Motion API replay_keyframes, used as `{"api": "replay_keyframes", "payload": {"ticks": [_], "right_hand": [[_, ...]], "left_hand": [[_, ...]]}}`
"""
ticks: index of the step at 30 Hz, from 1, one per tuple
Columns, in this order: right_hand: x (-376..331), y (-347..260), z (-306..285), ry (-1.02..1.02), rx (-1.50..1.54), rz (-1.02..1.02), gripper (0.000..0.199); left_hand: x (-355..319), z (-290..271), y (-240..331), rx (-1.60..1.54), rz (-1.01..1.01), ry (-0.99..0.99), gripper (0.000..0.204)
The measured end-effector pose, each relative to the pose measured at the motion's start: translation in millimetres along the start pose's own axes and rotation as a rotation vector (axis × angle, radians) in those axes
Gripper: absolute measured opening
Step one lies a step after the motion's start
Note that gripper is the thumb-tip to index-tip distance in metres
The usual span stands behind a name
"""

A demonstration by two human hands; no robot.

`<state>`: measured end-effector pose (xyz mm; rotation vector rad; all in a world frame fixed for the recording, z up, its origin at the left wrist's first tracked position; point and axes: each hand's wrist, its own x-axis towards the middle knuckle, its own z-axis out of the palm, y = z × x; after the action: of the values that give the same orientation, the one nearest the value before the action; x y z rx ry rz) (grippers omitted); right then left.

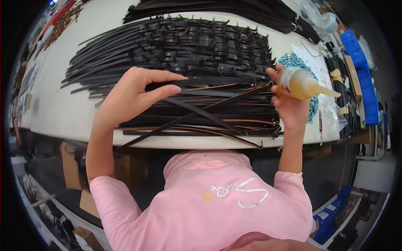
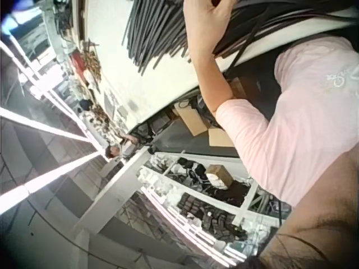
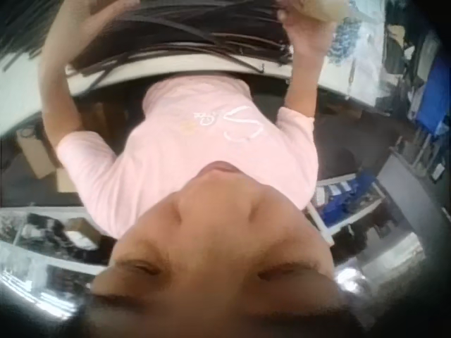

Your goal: The person applies glue from a squeeze bottle to the ends of thin black strips and attaches them to copper wire loops. The person works on a large pile of these components on a white table, handling them one by one in a repetitive assembly process.

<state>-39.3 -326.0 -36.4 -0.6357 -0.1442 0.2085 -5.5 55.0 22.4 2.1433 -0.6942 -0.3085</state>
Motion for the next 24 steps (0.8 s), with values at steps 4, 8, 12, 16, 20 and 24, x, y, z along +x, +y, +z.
{"api": "replay_keyframes", "payload": {"ticks": [4, 8, 12, 16, 20, 24], "right_hand": [[17, 12, 12, -0.072, 0.057, 0.179, 0.067], [28, 28, 22, 0.091, -0.068, 0.172, 0.067], [46, 44, 26, 0.089, -0.141, 0.304, 0.066], [52, 49, 26, 0.034, -0.066, 0.311, 0.067], [48, 38, 13, 0.038, 0.026, 0.32, 0.069], [51, 47, 9, -0.055, 0.106, 0.391, 0.071]], "left_hand": [[17, -1, -3, -0.001, -0.038, -0.055, 0.029], [32, 7, -10, -0.007, -0.127, -0.139, 0.032], [50, 44, -24, -0.072, 0.173, -0.058, 0.033], [63, 65, -15, -0.256, 0.185, -0.008, 0.024], [58, 70, -8, 0.192, 0.38, 0.243, 0.025], [54, 92, -15, 0.419, 0.55, 0.436, 0.038]]}}
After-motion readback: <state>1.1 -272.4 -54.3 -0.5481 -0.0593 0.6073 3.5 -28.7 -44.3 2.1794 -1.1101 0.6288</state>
